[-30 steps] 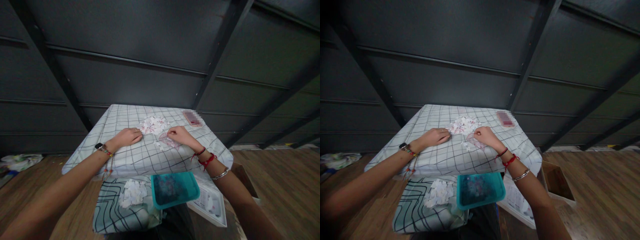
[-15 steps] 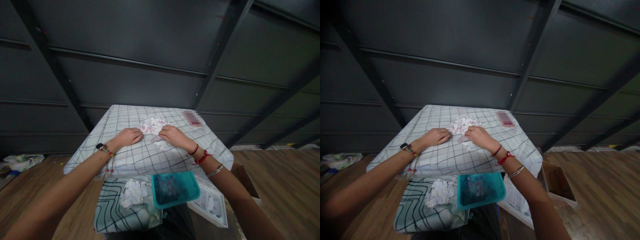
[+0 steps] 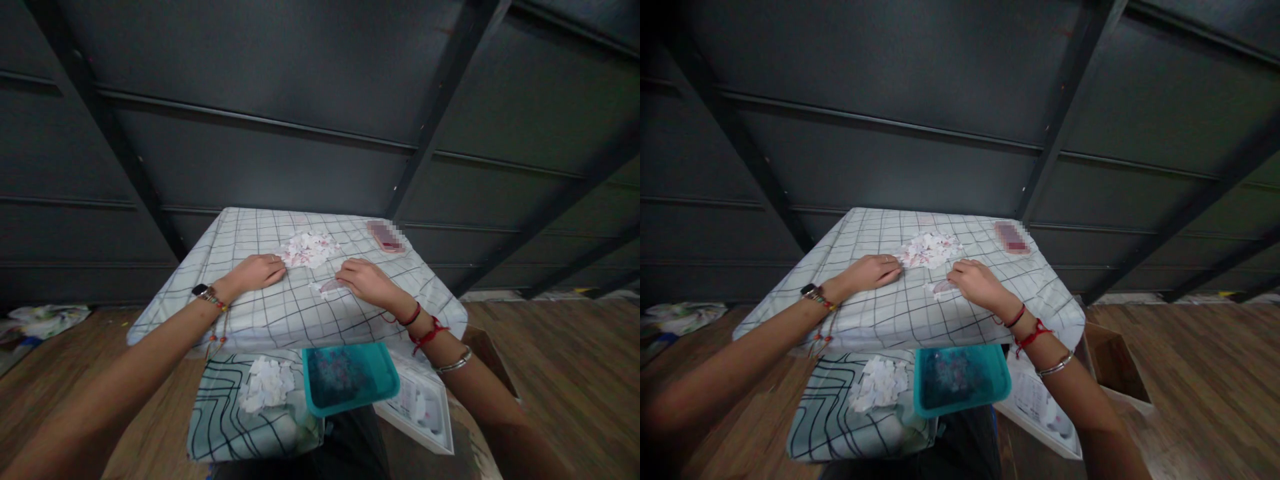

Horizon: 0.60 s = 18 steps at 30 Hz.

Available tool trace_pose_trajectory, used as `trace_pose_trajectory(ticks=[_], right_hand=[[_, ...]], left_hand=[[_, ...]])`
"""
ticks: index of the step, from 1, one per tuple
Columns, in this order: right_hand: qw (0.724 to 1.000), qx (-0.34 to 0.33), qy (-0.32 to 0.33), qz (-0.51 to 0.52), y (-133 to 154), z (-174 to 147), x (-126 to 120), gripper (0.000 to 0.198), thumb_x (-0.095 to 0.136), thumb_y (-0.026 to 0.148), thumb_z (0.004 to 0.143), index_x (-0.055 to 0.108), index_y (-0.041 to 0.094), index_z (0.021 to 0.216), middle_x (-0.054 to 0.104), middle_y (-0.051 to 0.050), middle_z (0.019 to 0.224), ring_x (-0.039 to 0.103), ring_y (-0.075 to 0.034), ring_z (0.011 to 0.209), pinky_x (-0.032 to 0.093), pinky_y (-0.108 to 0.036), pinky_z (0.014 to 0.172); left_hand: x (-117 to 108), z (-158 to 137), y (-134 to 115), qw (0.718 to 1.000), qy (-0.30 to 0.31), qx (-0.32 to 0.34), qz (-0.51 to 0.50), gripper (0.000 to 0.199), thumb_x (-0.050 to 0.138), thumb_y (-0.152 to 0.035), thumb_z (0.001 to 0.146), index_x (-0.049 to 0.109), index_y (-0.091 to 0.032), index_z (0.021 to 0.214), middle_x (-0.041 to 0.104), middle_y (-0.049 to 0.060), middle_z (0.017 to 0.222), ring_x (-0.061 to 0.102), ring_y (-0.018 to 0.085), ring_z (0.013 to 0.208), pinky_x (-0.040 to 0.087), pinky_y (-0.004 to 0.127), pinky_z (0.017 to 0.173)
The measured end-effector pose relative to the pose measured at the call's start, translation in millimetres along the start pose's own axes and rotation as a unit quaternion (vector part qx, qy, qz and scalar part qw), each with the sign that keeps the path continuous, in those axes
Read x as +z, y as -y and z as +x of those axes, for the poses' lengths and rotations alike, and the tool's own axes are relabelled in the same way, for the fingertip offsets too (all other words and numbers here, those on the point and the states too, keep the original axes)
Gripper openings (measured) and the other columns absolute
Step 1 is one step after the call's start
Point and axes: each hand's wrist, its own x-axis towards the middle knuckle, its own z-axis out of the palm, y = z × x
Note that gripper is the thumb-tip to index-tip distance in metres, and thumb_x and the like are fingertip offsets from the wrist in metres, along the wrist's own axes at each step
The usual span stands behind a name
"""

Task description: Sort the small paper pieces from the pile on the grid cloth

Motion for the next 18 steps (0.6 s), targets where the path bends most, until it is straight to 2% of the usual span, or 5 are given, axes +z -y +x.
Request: trace_pose_trajectory(ticks=[5,12,18], right_hand=[[0.997,0.023,0.021,-0.068,0.4,2.9,-0.1,0.020,0.042,0.013,0.084,0.061,0.015,0.079,0.056,-0.006,0.080,0.046,-0.016,0.079,0.031,-0.028,0.071],[0.998,0.020,0.029,-0.054,0.1,4.4,1.5,0.017,0.043,0.012,0.083,0.060,0.015,0.083,0.056,-0.006,0.082,0.046,-0.016,0.080,0.031,-0.028,0.072],[0.996,0.051,0.035,-0.065,-4.1,5.0,1.1,0.017,0.044,0.011,0.081,0.061,0.015,0.083,0.056,-0.007,0.082,0.047,-0.017,0.082,0.031,-0.027,0.072]], left_hand=[[-0.4,-0.3,-0.2,1.000,0.000,0.002,0.004,0.032,0.030,-0.029,0.092,0.057,-0.016,0.083,0.060,0.005,0.080,0.054,0.014,0.071,0.041,0.024,0.061],[1.2,0.2,0.5,1.000,-0.006,0.005,-0.015,0.032,0.030,-0.029,0.091,0.057,-0.015,0.082,0.060,0.005,0.080,0.055,0.015,0.074,0.042,0.024,0.063],[0.6,-0.3,0.2,1.000,-0.010,0.001,-0.022,0.033,0.030,-0.029,0.091,0.058,-0.015,0.082,0.060,0.005,0.079,0.055,0.015,0.073,0.041,0.025,0.061]])
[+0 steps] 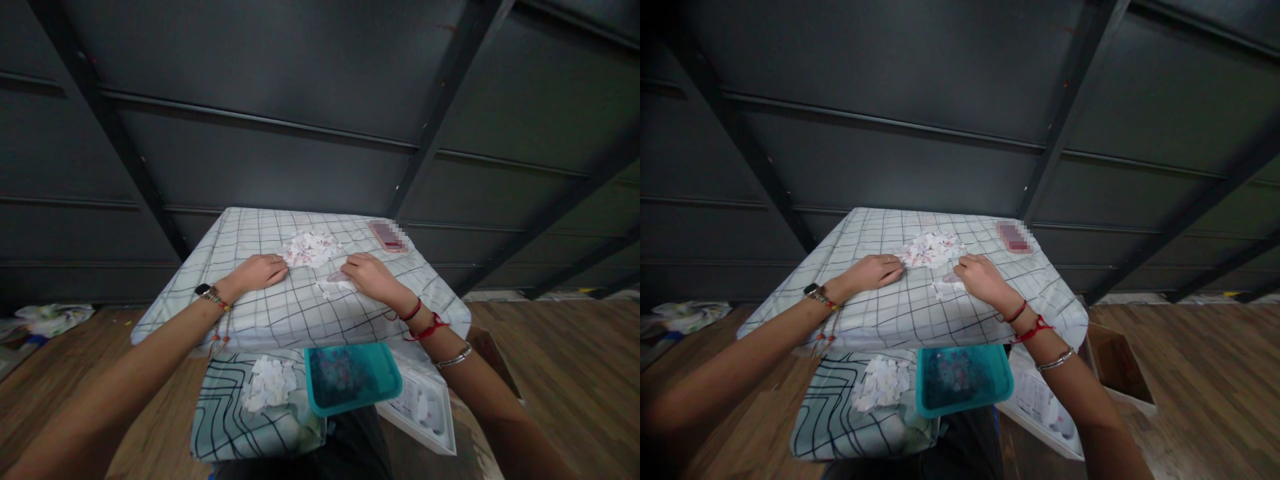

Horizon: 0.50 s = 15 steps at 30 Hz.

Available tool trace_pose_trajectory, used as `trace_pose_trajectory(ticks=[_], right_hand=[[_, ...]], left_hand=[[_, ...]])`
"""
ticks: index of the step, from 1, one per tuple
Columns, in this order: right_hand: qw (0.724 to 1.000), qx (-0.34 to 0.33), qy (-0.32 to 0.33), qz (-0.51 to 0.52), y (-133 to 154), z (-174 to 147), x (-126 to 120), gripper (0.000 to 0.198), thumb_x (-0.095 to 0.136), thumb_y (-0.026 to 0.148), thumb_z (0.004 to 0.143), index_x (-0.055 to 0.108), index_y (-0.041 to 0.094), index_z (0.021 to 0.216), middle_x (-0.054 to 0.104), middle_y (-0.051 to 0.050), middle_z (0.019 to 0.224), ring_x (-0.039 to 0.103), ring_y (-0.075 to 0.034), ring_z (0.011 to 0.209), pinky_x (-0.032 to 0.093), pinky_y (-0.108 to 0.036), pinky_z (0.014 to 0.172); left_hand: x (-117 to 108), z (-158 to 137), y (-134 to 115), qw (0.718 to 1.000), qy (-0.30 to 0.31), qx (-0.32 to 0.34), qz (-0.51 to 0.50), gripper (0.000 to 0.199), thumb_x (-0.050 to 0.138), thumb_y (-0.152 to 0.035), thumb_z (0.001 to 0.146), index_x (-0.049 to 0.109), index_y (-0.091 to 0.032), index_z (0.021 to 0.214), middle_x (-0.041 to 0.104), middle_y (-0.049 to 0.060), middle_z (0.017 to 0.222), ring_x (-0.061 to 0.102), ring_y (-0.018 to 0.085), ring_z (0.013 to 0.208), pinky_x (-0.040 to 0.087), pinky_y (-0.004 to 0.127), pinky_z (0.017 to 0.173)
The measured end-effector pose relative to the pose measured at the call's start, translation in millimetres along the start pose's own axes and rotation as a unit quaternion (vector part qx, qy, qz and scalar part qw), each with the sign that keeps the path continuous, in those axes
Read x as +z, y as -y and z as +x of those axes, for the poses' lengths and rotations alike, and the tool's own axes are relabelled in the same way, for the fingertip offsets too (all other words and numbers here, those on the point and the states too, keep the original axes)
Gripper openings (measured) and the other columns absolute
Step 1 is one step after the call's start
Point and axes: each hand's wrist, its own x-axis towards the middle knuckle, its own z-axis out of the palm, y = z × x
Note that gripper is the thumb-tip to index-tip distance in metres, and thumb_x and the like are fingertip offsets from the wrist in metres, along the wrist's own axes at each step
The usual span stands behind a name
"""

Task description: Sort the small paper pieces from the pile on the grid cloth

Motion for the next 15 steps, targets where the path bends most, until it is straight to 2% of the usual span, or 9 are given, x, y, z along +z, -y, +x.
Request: trace_pose_trajectory(ticks=[7,15], right_hand=[[1.000,-0.006,-0.005,-0.004,4.9,1.9,0.7,0.017,0.043,0.012,0.082,0.060,0.015,0.082,0.056,-0.006,0.082,0.046,-0.017,0.080,0.031,-0.028,0.071],[0.996,-0.088,-0.029,-0.003,24.6,17.7,-3.5,0.019,0.040,0.015,0.086,0.059,0.016,0.081,0.055,-0.005,0.081,0.043,-0.016,0.077,0.029,-0.029,0.069]], left_hand=[[1.1,0.4,0.7,1.000,-0.002,0.002,0.002,0.033,0.029,-0.030,0.091,0.058,-0.016,0.082,0.060,0.005,0.079,0.055,0.014,0.072,0.041,0.024,0.060],[0.8,-0.2,0.7,1.000,0.005,0.002,0.004,0.032,0.030,-0.030,0.091,0.058,-0.016,0.083,0.060,0.005,0.082,0.054,0.014,0.072,0.041,0.024,0.062]])
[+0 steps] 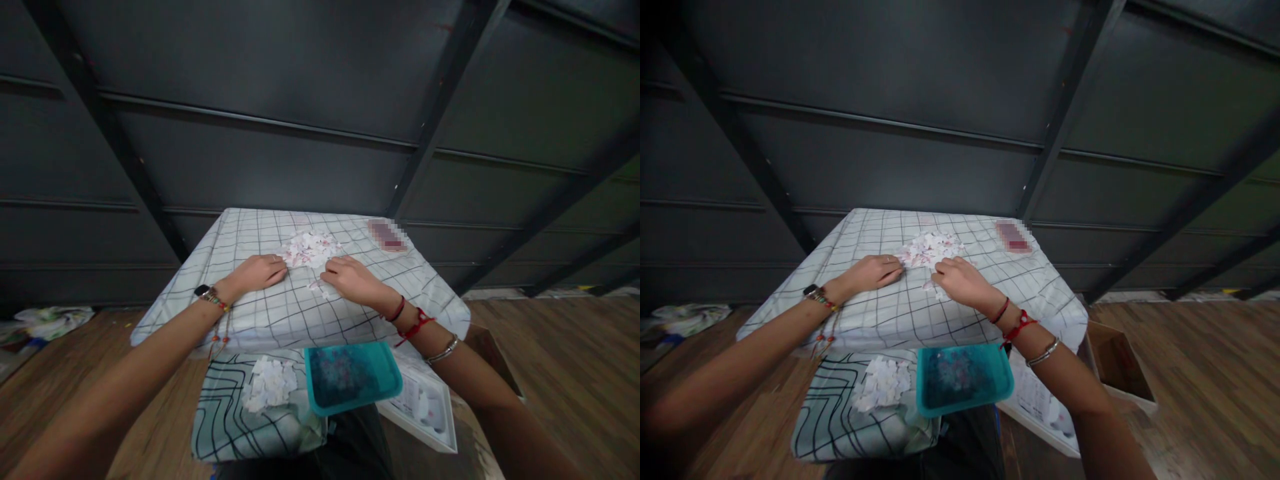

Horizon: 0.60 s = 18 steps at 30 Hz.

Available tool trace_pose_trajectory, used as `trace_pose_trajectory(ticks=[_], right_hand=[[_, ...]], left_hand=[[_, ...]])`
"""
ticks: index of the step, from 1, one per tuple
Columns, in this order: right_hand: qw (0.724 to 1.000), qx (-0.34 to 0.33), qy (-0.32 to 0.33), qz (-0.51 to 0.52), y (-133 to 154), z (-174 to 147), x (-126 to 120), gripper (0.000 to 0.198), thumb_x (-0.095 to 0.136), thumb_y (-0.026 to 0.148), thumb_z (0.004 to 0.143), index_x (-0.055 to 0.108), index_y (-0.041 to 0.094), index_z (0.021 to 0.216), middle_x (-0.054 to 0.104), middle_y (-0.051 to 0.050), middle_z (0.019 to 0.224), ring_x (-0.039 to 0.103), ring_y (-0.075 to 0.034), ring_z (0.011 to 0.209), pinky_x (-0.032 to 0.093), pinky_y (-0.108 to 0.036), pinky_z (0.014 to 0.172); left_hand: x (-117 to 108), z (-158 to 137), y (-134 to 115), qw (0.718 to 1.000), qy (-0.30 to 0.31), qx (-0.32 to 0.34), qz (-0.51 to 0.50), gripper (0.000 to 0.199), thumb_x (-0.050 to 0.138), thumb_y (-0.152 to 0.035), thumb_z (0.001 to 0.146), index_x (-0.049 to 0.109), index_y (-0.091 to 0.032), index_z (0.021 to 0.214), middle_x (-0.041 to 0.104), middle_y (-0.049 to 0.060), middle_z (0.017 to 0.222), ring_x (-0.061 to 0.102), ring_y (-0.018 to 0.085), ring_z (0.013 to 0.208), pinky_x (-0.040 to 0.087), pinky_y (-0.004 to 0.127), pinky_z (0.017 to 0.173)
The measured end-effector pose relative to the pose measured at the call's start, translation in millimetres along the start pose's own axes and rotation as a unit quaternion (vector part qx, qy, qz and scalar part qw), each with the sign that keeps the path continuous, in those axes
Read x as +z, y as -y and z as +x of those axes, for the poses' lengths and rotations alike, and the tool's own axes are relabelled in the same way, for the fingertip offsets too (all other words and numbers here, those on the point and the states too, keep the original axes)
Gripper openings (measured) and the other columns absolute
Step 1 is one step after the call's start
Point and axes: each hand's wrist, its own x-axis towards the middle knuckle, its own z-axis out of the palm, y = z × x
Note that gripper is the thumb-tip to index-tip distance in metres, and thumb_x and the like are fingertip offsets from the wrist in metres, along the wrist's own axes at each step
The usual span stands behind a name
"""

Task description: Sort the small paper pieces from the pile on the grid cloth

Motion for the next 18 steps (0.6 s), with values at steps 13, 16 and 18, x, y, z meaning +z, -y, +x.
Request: trace_pose_trajectory(ticks=[13,16,18], right_hand=[[0.993,0.105,0.056,-0.014,-23.6,-11.6,2.9,0.018,0.044,0.009,0.082,0.062,0.014,0.084,0.058,-0.008,0.085,0.048,-0.018,0.084,0.033,-0.029,0.074],[0.990,0.132,0.047,-0.008,-25.8,-12.3,4.4,0.020,0.043,0.009,0.083,0.062,0.013,0.085,0.058,-0.009,0.086,0.049,-0.019,0.086,0.033,-0.029,0.075],[0.991,0.130,0.034,0.005,-26.5,-13.8,4.9,0.022,0.041,0.012,0.085,0.063,0.014,0.087,0.058,-0.009,0.085,0.049,-0.018,0.085,0.034,-0.028,0.075]], left_hand=[[-0.7,0.3,-0.6,1.000,0.002,-0.001,0.020,0.033,0.029,-0.030,0.092,0.057,-0.016,0.082,0.060,0.004,0.081,0.055,0.014,0.073,0.041,0.024,0.063],[-0.4,0.4,-0.3,1.000,-0.007,0.002,0.014,0.033,0.029,-0.029,0.091,0.058,-0.016,0.082,0.060,0.004,0.079,0.055,0.014,0.071,0.041,0.024,0.062],[-0.1,0.4,-0.1,1.000,-0.010,0.004,0.011,0.033,0.030,-0.029,0.091,0.058,-0.016,0.082,0.060,0.004,0.079,0.055,0.014,0.071,0.041,0.024,0.062]])
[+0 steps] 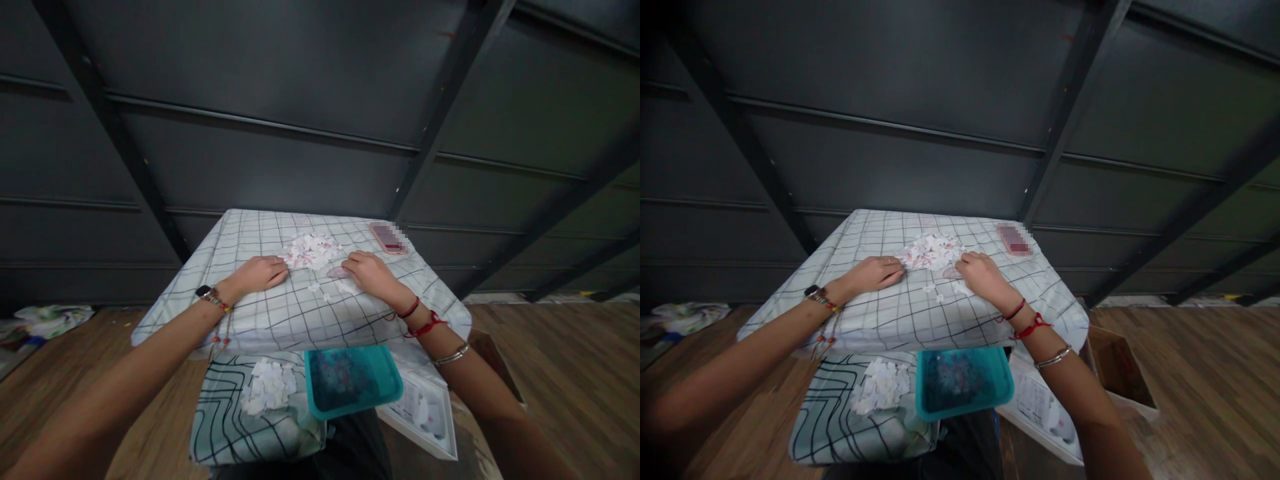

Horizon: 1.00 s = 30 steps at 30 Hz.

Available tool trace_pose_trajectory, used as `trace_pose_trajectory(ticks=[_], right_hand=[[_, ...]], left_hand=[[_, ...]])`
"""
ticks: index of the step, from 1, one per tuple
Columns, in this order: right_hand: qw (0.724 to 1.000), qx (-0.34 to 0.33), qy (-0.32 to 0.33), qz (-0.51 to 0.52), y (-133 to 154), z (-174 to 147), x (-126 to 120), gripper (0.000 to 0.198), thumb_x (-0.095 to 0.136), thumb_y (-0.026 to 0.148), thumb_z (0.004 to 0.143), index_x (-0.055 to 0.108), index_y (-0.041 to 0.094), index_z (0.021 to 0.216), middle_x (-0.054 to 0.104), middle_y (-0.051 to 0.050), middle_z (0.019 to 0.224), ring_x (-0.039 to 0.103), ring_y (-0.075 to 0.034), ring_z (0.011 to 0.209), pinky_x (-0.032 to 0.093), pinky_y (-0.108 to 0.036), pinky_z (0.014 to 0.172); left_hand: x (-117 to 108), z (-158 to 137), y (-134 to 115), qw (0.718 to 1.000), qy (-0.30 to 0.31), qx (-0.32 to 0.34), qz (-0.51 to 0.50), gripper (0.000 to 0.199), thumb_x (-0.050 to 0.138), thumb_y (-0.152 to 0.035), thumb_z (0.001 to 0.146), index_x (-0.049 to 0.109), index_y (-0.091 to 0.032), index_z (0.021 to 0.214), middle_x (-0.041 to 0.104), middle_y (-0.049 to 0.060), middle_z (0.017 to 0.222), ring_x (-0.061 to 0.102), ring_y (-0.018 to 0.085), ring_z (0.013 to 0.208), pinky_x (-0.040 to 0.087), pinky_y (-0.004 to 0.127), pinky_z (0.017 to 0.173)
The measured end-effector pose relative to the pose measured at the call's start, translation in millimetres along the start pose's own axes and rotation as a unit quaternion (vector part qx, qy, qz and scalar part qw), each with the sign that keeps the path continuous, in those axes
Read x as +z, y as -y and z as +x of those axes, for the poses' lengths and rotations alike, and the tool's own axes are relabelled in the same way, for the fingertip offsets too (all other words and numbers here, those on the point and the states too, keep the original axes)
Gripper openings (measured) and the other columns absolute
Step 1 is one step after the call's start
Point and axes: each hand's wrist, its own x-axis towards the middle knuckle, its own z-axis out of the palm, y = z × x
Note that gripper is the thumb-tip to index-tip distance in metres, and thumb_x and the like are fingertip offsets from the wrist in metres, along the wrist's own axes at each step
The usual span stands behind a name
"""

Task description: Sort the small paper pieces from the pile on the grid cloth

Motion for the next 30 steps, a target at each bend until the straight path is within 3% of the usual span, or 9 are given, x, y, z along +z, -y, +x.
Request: trace_pose_trajectory(ticks=[5,10,14,21,24,27,30], right_hand=[[1.000,0.014,-0.002,0.003,-9.2,-10.5,4.1,0.025,0.039,0.019,0.088,0.063,0.015,0.087,0.059,-0.008,0.084,0.051,-0.017,0.084,0.035,-0.027,0.074],[0.993,0.116,-0.003,-0.022,-21.8,-37.2,9.3,0.025,0.039,0.021,0.089,0.063,0.015,0.087,0.060,-0.009,0.082,0.054,-0.018,0.083,0.036,-0.027,0.072],[0.991,0.128,0.031,-0.017,-9.8,-48.8,9.1,0.027,0.037,0.022,0.089,0.063,0.015,0.085,0.061,-0.009,0.082,0.056,-0.018,0.081,0.038,-0.026,0.070],[0.994,0.087,0.048,0.054,29.0,-23.9,-4.4,0.028,0.035,0.024,0.090,0.061,0.015,0.086,0.062,-0.008,0.088,0.057,-0.016,0.082,0.039,-0.023,0.066],[0.991,0.114,0.041,0.059,34.5,-14.8,-9.9,0.028,0.033,0.024,0.090,0.060,0.015,0.089,0.063,-0.009,0.088,0.058,-0.017,0.083,0.039,-0.023,0.065],[0.988,0.138,0.050,0.042,39.9,-9.8,-7.9,0.032,0.030,0.026,0.091,0.060,0.014,0.088,0.064,-0.011,0.086,0.059,-0.018,0.080,0.039,-0.024,0.062],[0.992,0.109,0.051,0.040,51.4,-4.1,-0.7,0.032,0.031,0.024,0.090,0.060,0.014,0.085,0.064,-0.011,0.083,0.059,-0.018,0.076,0.039,-0.025,0.060]], left_hand=[[-0.2,-0.2,-0.4,1.000,0.008,-0.004,0.007,0.032,0.030,-0.029,0.091,0.058,-0.016,0.083,0.061,0.005,0.082,0.055,0.015,0.074,0.041,0.024,0.063],[0.4,-0.3,0.3,1.000,0.006,0.001,-0.013,0.033,0.030,-0.029,0.091,0.059,-0.016,0.082,0.060,0.005,0.079,0.055,0.015,0.072,0.042,0.025,0.062],[1.1,0.0,1.1,1.000,-0.003,-0.003,-0.023,0.032,0.030,-0.029,0.091,0.059,-0.016,0.083,0.061,0.005,0.081,0.056,0.015,0.074,0.043,0.025,0.064],[1.6,-1.0,2.4,1.000,0.004,-0.009,-0.006,0.033,0.029,-0.029,0.092,0.059,-0.015,0.084,0.060,0.005,0.080,0.056,0.015,0.074,0.044,0.025,0.066],[2.2,-2.0,4.5,1.000,-0.002,-0.022,-0.008,0.034,0.029,-0.029,0.092,0.058,-0.015,0.083,0.060,0.005,0.081,0.056,0.015,0.075,0.043,0.025,0.067],[2.0,-3.3,7.5,0.999,-0.013,-0.038,-0.019,0.034,0.029,-0.030,0.092,0.058,-0.015,0.083,0.060,0.005,0.080,0.056,0.015,0.074,0.043,0.024,0.066],[0.9,-5.4,11.3,0.998,-0.016,-0.058,-0.037,0.034,0.029,-0.031,0.092,0.058,-0.015,0.085,0.060,0.005,0.080,0.056,0.014,0.074,0.043,0.024,0.067]])
